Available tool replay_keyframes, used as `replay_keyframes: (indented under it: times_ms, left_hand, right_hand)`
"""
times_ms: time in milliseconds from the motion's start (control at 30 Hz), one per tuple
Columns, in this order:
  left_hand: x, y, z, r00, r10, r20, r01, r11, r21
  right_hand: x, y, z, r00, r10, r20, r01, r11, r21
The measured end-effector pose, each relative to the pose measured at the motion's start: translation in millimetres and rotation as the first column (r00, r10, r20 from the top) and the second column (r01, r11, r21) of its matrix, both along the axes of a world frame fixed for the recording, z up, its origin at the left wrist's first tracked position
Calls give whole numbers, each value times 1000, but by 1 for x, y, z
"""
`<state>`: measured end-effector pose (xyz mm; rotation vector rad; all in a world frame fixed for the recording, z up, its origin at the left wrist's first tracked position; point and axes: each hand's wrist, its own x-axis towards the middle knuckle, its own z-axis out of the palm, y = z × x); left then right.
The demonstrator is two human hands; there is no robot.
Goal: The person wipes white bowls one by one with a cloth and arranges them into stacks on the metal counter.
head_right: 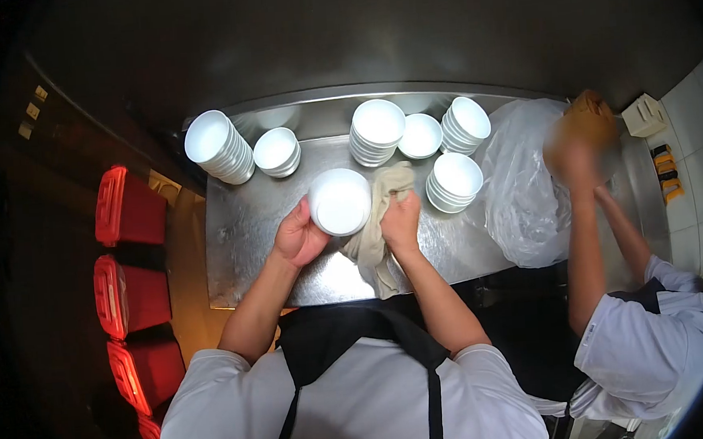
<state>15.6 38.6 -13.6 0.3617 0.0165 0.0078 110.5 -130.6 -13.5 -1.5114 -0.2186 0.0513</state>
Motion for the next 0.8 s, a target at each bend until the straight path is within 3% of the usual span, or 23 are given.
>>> replay_keyframes:
  times_ms: [33,67,133,167,200,233,267,300,367,400,467,533,600,667,733,767,800]
  left_hand:
    - [1,-1,4,998,39,42,-39,999,11]
    - [2,1,4,996,84,18,-85,990,113]
    - [1,3,4,982,185,-24,-168,935,313]
    - [3,0,-4,980,194,-30,-155,857,491]
    - [6,-7,-20,979,202,-33,-133,749,650]
    - [8,-15,-13,977,210,-30,-107,610,785]
    - [-1,-20,-3,958,219,184,-248,314,917]
    - [-6,-20,2,947,138,290,-309,142,940]
    - [-12,-33,12,983,173,59,-127,418,899]
    - [-14,-35,16,971,188,146,-205,354,913]
    - [-13,-35,23,923,206,325,-367,220,904]
    - [-5,-26,13,841,167,515,-523,-2,853]
    - [4,-14,21,771,159,616,-580,-221,784]
    - [15,11,29,763,209,611,-477,-456,752]
    - [30,43,33,682,231,694,-396,-681,616]
    - [37,59,37,718,208,665,-346,-722,600]
    - [45,74,34,763,161,626,-290,-780,554]
  right_hand:
    - [4,0,0,993,-114,19,113,993,44]
    - [1,-6,1,998,-56,20,54,997,57]
    - [-24,-4,0,969,180,170,-168,982,-82]
    - [-34,2,1,927,295,231,-263,951,-161]
    - [-43,19,7,872,222,437,-105,956,-276]
    - [-41,21,19,828,243,505,-75,941,-331]
    - [-38,24,32,778,263,570,-36,925,-378]
    - [-36,27,44,723,282,631,10,909,-417]
    - [-27,31,35,951,167,259,-183,982,41]
    - [-18,20,37,962,272,42,-275,956,104]
    - [2,12,9,932,311,-186,-251,924,290]
    - [3,15,11,827,376,-418,-170,875,453]
    - [-7,16,27,827,379,-414,-345,925,159]
    - [-25,26,22,799,414,-436,-270,895,354]
    - [-29,22,11,853,391,-347,-327,917,228]
    - [-30,21,9,875,381,-298,-345,924,166]
    - [-32,19,24,845,359,-397,-291,930,224]
